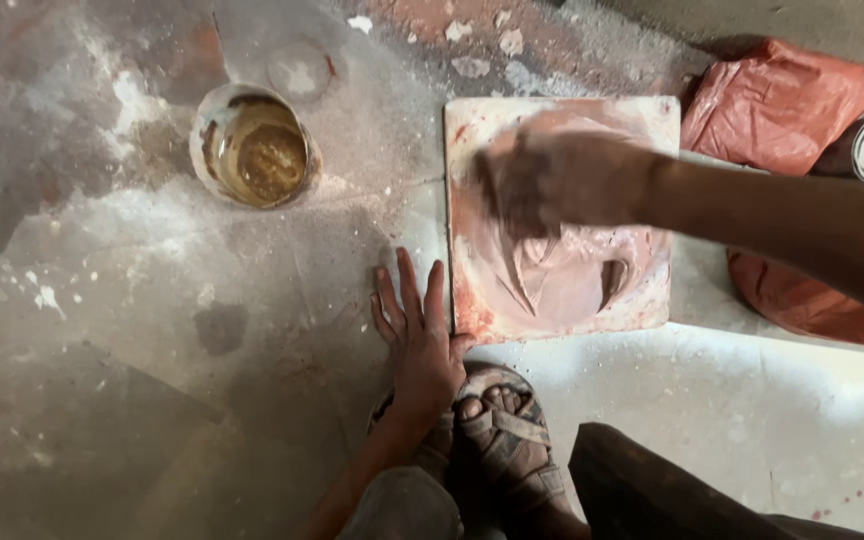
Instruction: The person mixes a light-colored powder with a dark red pigment and a liquid from a can on a square board using a scraper, repeatedly folding and smoothing the mixture until it reaches a uniform pinkish consistency.
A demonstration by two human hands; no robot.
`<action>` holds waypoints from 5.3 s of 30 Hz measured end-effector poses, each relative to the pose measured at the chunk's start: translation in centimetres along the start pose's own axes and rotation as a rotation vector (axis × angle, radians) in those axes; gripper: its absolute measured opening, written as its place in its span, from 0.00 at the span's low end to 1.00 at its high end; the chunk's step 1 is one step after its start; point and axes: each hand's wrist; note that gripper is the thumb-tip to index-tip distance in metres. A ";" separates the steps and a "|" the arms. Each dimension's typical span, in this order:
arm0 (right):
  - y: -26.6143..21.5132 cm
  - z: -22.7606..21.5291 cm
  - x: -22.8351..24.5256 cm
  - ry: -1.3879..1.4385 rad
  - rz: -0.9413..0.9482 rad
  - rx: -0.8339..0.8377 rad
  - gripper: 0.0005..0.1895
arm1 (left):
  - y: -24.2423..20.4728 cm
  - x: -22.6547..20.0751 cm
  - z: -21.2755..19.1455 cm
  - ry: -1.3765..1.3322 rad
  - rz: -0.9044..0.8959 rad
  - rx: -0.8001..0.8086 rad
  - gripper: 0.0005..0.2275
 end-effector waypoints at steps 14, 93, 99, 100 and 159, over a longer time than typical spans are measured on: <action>-11.1 5.9 21.9 2.104 1.788 0.687 0.10 | 1.0 -0.5 -0.3 0.029 -0.049 -0.001 0.45; -4.6 -5.6 3.9 -0.224 -0.389 -0.281 0.17 | 0.6 0.0 -0.4 -0.007 -0.001 0.001 0.44; 0.2 -0.3 1.4 0.176 0.045 -0.071 0.31 | -0.2 0.0 -0.1 0.003 -0.004 0.005 0.44; 0.3 0.4 0.6 0.258 0.093 0.144 0.33 | 0.5 0.1 -0.1 -0.003 -0.005 -0.002 0.44; -7.6 -8.3 21.1 1.405 1.867 -0.614 0.14 | 0.5 -6.0 2.6 -0.769 -0.159 0.100 0.18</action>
Point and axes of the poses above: each hand's wrist, its own y-axis towards the middle knuckle, its own z-axis out of the palm, x = y × z, and after that the axes turned 14 degrees about z, right-handed
